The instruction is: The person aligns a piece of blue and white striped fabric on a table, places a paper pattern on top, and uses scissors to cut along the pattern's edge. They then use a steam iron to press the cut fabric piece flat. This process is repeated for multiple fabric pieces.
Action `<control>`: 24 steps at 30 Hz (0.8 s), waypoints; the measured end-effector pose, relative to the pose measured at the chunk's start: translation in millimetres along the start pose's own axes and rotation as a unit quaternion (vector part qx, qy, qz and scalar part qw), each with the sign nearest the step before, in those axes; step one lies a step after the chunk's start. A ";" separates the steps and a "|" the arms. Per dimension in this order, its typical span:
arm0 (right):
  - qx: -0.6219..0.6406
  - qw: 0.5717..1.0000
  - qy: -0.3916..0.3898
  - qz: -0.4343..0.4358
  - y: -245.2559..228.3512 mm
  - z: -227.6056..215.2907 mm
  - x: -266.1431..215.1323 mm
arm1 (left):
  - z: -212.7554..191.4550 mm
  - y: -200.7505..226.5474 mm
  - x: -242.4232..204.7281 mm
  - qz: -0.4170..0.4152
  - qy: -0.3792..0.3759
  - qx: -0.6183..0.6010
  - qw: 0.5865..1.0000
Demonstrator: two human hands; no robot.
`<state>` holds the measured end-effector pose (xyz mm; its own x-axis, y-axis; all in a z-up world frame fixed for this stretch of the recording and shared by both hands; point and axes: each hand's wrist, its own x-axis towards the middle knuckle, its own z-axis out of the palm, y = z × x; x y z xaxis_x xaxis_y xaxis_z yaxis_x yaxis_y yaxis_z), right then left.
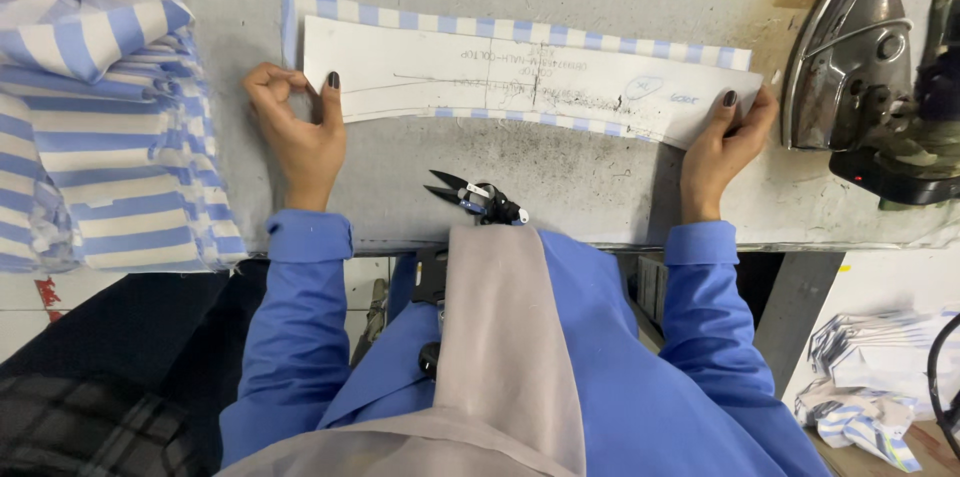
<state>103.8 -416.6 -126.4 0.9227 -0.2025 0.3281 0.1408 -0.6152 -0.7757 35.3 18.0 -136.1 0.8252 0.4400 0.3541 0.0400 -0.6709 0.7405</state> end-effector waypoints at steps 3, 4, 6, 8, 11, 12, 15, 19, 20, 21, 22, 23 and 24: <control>0.002 1.000 0.001 0.003 0.3 -0.2 1.1 | 0.3 -0.5 2.0 0.017 0.004 0.013 1.000; 0.002 1.000 0.001 0.003 2.6 -1.1 1.1 | 1.6 -0.1 1.6 0.017 0.005 0.012 1.000; 0.003 1.000 0.000 0.008 6.7 -1.4 -0.3 | 1.7 0.1 0.4 0.024 0.012 0.036 0.999; 0.007 1.000 -0.003 0.012 9.2 -1.9 -0.9 | 1.7 1.5 0.8 0.026 0.017 0.043 0.999; 0.013 1.000 -0.003 0.015 2.9 -0.4 -0.2 | 1.3 8.6 4.6 0.019 0.030 0.043 0.998; 0.016 1.000 -0.002 0.014 -1.1 0.6 0.2 | 0.8 11.8 6.3 0.008 0.038 0.037 0.999; 0.022 1.000 -0.002 0.013 6.6 -1.6 0.0 | 2.8 8.8 5.2 0.000 0.052 0.062 0.997; 0.030 1.000 -0.002 0.007 12.1 0.4 -0.8 | 4.1 1.7 2.9 -0.002 0.067 0.057 0.996; 0.027 1.000 0.001 0.011 14.5 0.1 -1.5 | 5.7 -1.2 1.8 -0.005 0.072 0.063 0.995; 0.023 1.000 0.004 0.015 17.0 -0.8 -1.8 | 7.9 -4.0 1.0 -0.007 0.077 0.067 0.995; 0.023 1.000 0.004 0.014 16.0 -0.4 -1.1 | 7.3 0.3 2.7 -0.007 0.079 0.067 0.995; 0.019 1.000 0.004 0.013 15.0 -0.8 -1.2 | 6.9 4.7 4.0 -0.005 0.086 0.063 0.994; 0.014 1.000 0.004 0.013 14.3 -1.3 -1.2 | 6.8 9.1 5.1 -0.003 0.093 0.059 0.994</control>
<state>104.2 -426.2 -137.2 0.9230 -0.2252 0.3122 0.1270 -0.5874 -0.7992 43.7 10.1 -131.4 0.7073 0.5388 0.4576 0.1192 -0.7290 0.6741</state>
